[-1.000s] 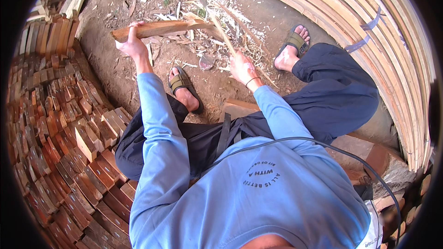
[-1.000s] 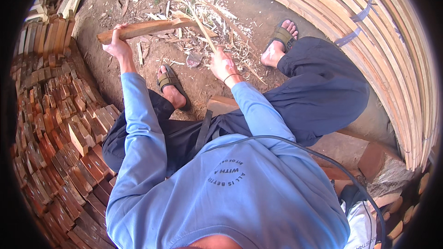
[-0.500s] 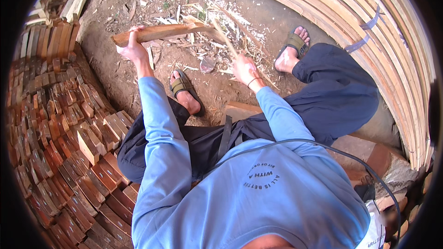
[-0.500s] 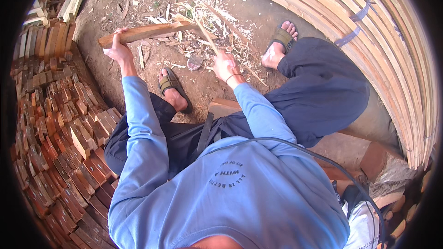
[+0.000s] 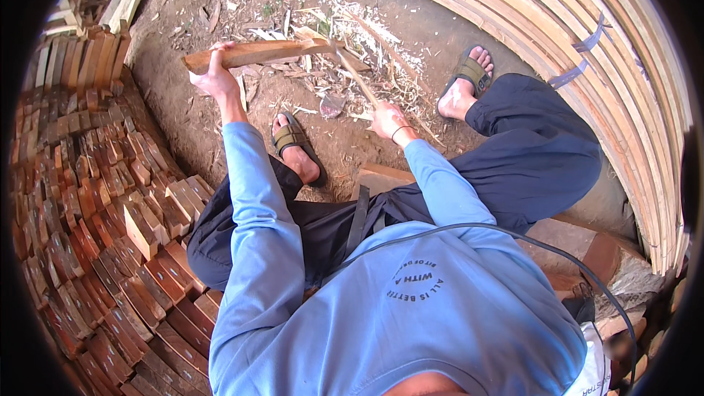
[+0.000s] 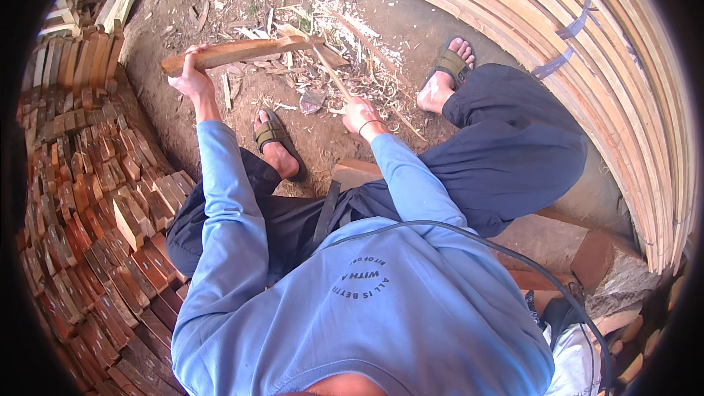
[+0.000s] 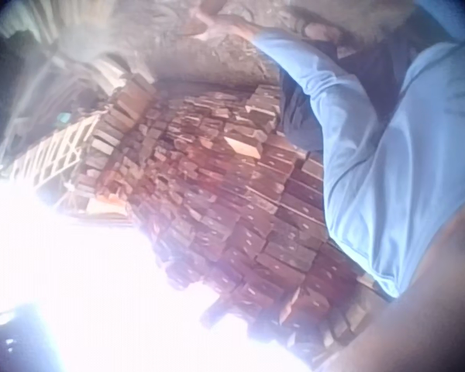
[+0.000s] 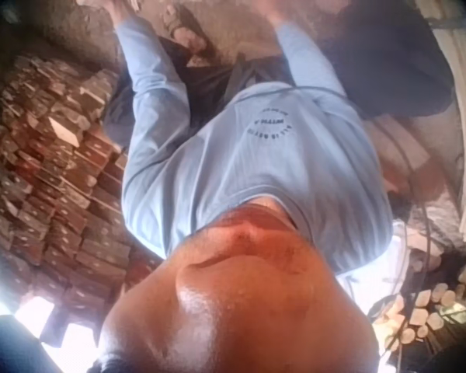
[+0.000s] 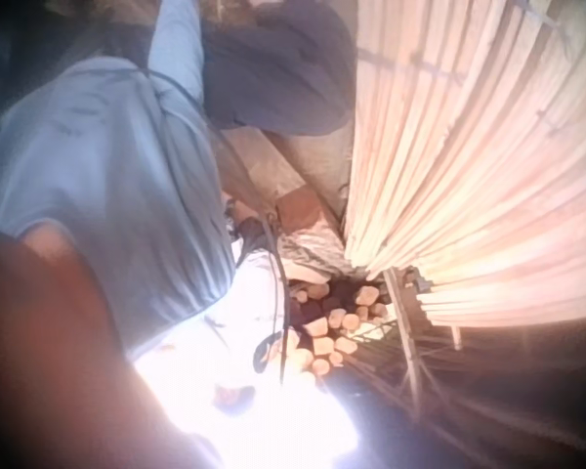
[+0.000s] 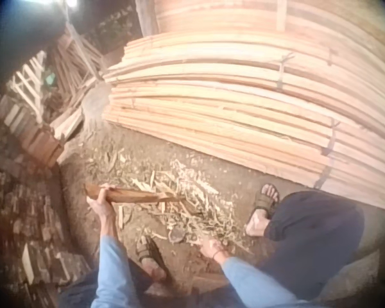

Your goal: The person sits on the ground in a woodworking area and uses a blade to shave thin layers of wood from a curved wooden piece, while another person stands nearby.

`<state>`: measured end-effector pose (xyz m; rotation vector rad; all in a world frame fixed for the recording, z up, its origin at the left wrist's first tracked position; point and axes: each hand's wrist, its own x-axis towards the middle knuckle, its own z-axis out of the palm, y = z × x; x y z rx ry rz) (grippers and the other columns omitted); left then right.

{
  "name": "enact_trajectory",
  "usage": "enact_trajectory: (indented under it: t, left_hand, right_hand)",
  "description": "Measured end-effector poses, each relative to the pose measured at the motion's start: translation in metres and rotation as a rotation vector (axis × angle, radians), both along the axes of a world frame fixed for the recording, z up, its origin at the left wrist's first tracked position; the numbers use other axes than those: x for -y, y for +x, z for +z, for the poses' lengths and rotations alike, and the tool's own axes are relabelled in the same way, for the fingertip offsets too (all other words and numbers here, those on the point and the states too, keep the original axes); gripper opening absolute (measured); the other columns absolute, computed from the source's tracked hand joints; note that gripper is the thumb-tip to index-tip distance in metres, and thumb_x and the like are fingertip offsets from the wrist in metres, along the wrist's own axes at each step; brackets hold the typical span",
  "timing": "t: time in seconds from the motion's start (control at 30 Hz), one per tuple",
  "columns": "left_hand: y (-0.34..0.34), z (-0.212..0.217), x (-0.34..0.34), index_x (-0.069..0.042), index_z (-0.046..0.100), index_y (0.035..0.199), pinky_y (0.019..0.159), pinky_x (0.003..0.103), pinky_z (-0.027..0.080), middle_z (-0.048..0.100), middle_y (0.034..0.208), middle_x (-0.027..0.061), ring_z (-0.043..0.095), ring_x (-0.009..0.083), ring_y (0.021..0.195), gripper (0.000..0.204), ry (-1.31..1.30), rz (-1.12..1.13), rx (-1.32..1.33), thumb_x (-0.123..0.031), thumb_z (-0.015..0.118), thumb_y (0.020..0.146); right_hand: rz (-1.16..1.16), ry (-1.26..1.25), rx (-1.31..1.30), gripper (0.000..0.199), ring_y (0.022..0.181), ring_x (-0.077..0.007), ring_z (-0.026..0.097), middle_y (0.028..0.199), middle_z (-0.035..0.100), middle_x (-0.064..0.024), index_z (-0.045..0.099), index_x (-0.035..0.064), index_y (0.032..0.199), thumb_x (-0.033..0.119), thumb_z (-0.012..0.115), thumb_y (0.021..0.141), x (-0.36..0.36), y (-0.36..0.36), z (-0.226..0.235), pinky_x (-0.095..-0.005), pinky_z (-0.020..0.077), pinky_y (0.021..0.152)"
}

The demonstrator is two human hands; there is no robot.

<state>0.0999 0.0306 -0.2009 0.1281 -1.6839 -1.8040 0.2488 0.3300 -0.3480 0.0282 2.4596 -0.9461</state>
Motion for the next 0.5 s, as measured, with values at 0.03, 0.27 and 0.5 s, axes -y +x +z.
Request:
enact_trajectory:
  t: [0.03,0.27,0.5]
  left_hand:
    - [0.001,0.000,0.000,0.013,0.060,0.081,0.076,0.041,0.057,0.065,0.078,0.0216,0.068,0.0304,0.071,0.010,0.001,0.008,0.005,0.012,0.054,0.072]
    - [0.000,-0.003,0.001,0.012,0.059,0.080,0.077,0.042,0.057,0.065,0.078,0.0217,0.068,0.0312,0.071,0.008,0.007,-0.016,-0.005,0.012,0.054,0.074]
    - [0.002,-0.001,0.000,0.008,0.062,0.080,0.078,0.036,0.055,0.068,0.075,0.0179,0.068,0.0253,0.070,0.009,0.012,0.001,0.005,0.009,0.057,0.073]
  right_hand:
    - [-0.010,-0.021,-0.019,0.020,0.074,-0.0390,0.067,0.078,0.066,-0.0235,0.058,-0.0050,0.099,0.014,0.054,0.091,0.000,-0.002,0.002,-0.0484,0.0532,0.070]
    - [-0.244,-0.142,-0.012,0.021,0.072,-0.0407,0.066,0.075,0.065,-0.0240,0.054,-0.0042,0.103,0.014,0.055,0.091,0.004,-0.017,0.064,-0.0496,0.0517,0.070]
    - [-0.309,-0.122,-0.075,0.029,0.092,-0.0429,0.065,0.091,0.065,-0.0304,0.061,-0.0064,0.108,0.013,0.057,0.086,0.007,-0.022,0.067,-0.0465,0.0533,0.081]
